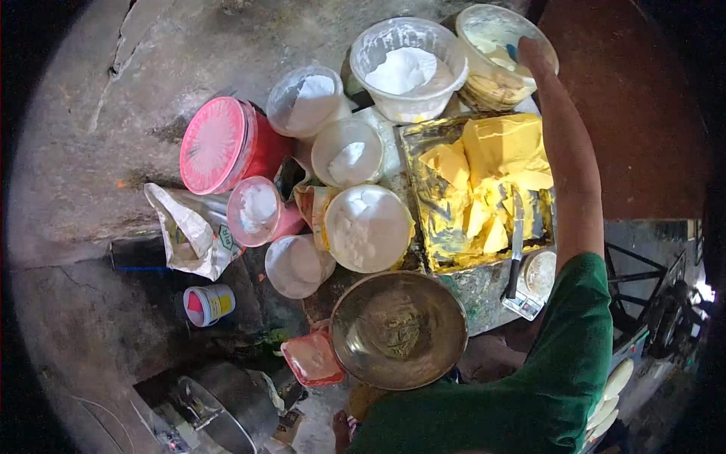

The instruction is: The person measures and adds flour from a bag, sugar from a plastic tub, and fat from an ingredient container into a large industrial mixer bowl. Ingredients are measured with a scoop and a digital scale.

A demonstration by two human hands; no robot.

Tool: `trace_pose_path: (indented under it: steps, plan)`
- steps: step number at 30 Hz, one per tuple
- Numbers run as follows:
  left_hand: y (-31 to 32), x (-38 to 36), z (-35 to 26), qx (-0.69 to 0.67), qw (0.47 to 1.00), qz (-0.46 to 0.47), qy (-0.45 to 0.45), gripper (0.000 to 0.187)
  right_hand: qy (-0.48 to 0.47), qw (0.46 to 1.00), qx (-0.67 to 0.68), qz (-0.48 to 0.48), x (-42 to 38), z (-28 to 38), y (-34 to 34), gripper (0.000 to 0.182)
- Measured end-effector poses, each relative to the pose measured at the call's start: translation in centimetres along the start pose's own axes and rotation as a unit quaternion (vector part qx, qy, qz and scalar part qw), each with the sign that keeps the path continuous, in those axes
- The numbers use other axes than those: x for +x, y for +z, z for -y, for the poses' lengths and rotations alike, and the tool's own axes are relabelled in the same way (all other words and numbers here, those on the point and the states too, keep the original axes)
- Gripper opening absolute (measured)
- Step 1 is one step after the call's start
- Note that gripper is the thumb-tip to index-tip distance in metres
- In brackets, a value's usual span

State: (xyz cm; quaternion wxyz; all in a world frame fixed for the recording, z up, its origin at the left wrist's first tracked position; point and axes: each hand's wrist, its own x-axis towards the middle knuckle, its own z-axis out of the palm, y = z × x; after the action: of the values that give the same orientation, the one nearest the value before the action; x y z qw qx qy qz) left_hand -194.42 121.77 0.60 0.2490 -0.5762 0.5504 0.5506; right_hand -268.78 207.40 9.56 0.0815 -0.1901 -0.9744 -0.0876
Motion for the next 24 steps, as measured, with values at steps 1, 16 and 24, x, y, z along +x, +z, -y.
trace_pose_path:
  steps: [1, 16, 24]
  plan:
    - [0.5, -0.9, -0.5, 0.002, 1.000, -0.005, 0.003, 0.030, -0.001, 1.000, -0.011, 0.007, 0.8, 0.6, 1.0, 0.027]
    - [-0.2, 0.1, 3.7, -0.019, 0.998, -0.017, 0.054, 0.037, 0.152, 0.808, 0.542, 0.173, 2.1, 2.5, 4.2, 0.035]
    - [-1.7, 2.6, 1.7, -0.346, 0.905, 0.229, -0.095, 0.031, 0.263, 0.665, 0.689, 0.118, -1.3, -0.8, -0.6, 0.025]
